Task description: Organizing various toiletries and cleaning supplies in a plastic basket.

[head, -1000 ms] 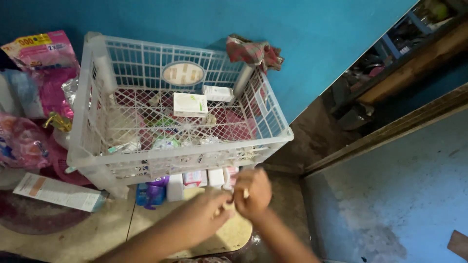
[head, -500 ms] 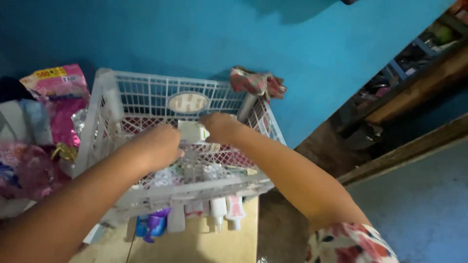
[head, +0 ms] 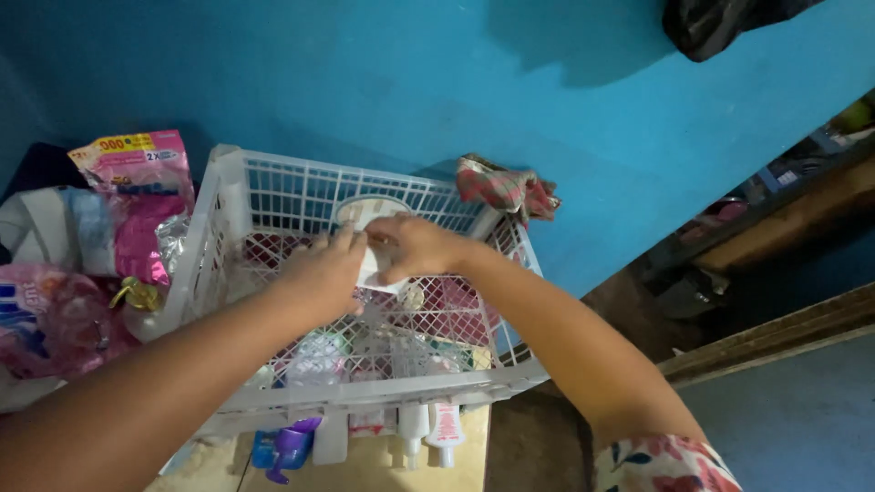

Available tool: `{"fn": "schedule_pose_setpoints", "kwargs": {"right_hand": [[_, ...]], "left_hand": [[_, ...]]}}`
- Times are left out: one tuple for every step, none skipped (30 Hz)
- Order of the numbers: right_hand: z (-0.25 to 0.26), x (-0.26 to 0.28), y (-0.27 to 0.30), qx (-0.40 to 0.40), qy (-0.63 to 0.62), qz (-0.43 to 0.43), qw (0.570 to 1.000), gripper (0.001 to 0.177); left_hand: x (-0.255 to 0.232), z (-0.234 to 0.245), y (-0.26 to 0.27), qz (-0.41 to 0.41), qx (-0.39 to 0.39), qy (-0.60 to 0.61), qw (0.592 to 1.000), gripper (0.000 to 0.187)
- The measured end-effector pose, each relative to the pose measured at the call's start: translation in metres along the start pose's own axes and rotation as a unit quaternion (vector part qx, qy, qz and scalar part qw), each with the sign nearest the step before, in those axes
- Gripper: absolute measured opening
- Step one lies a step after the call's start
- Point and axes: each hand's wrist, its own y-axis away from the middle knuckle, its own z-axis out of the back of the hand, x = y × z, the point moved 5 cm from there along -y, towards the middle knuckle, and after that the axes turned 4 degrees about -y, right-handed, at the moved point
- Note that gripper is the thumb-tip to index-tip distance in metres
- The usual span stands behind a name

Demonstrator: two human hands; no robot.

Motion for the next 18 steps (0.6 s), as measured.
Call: {"fn": "schedule_pose_setpoints", "kwargs": {"right_hand": [[0.006, -0.002, 0.003, 0.001, 0.0, 0.0, 1.0, 0.089], [0.01, -0.003, 0.006, 0.023, -0.049, 0.015, 0.998, 0.091], [0.013, -0.004, 0.009, 0.045, -0.098, 0.03, 0.994, 0.093], [0.015, -0.015, 0.007, 0.045, -0.099, 0.03, 0.994, 0.093], [0.014, -0.032, 0.007, 0.072, -0.061, -0.035, 0.995, 0.095], [0.014, -0.049, 0.006, 0.098, -0.021, -0.099, 0.99, 0.098], [0.011, -0.062, 0.005, 0.098, -0.021, -0.099, 0.99, 0.098], [0.012, -0.073, 0.002, 0.053, 0.043, -0.079, 0.995, 0.096], [0.013, -0.083, 0.0, 0.009, 0.108, -0.057, 0.993, 0.094], [0.007, -0.086, 0.0, 0.009, 0.107, -0.057, 0.993, 0.094], [0.004, -0.094, 0.0, -0.003, 0.174, -0.109, 0.979, 0.086], [0.001, -0.1, 0.001, -0.015, 0.24, -0.16, 0.957, 0.079], [-0.013, -0.124, -0.006, -0.015, 0.239, -0.16, 0.958, 0.079], [-0.025, -0.145, -0.015, -0.039, 0.291, -0.147, 0.944, 0.06], [-0.036, -0.166, -0.023, -0.064, 0.342, -0.135, 0.928, 0.041], [-0.044, -0.167, -0.025, -0.064, 0.341, -0.134, 0.928, 0.041], [-0.051, -0.169, -0.026, -0.07, 0.353, -0.138, 0.923, 0.038], [-0.056, -0.171, -0.028, -0.077, 0.366, -0.142, 0.916, 0.034]], "left_hand": [[-0.004, 0.005, 0.002, 0.0, 0.0, 0.001, 1.0, 0.108], [-0.005, 0.011, 0.004, 0.018, -0.01, 0.026, 0.999, 0.091], [-0.007, 0.017, 0.006, 0.035, -0.019, 0.051, 0.998, 0.075], [-0.005, 0.001, 0.004, 0.035, -0.018, 0.051, 0.998, 0.075], [-0.004, -0.008, 0.003, 0.026, -0.078, -0.005, 0.997, 0.067], [-0.003, -0.017, 0.003, 0.017, -0.139, -0.061, 0.988, 0.059], [-0.004, -0.014, 0.004, 0.017, -0.139, -0.061, 0.988, 0.059], [-0.005, -0.013, 0.006, 0.026, -0.12, -0.088, 0.988, 0.063], [-0.005, -0.012, 0.007, 0.036, -0.102, -0.115, 0.988, 0.067], [-0.009, 0.003, 0.012, 0.036, -0.101, -0.115, 0.988, 0.067], [-0.012, 0.014, 0.017, 0.05, -0.07, -0.068, 0.994, 0.072], [-0.015, 0.025, 0.022, 0.065, -0.038, -0.021, 0.997, 0.077], [-0.018, 0.031, 0.024, 0.065, -0.038, -0.021, 0.997, 0.077], [-0.02, 0.036, 0.027, 0.073, -0.027, -0.004, 0.997, 0.081], [-0.022, 0.041, 0.029, 0.08, -0.017, 0.014, 0.997, 0.084], [-0.024, 0.043, 0.033, 0.08, -0.016, 0.013, 0.997, 0.084], [-0.026, 0.045, 0.036, 0.072, -0.023, 0.015, 0.997, 0.085], [-0.028, 0.048, 0.039, 0.063, -0.031, 0.016, 0.997, 0.086]]}}
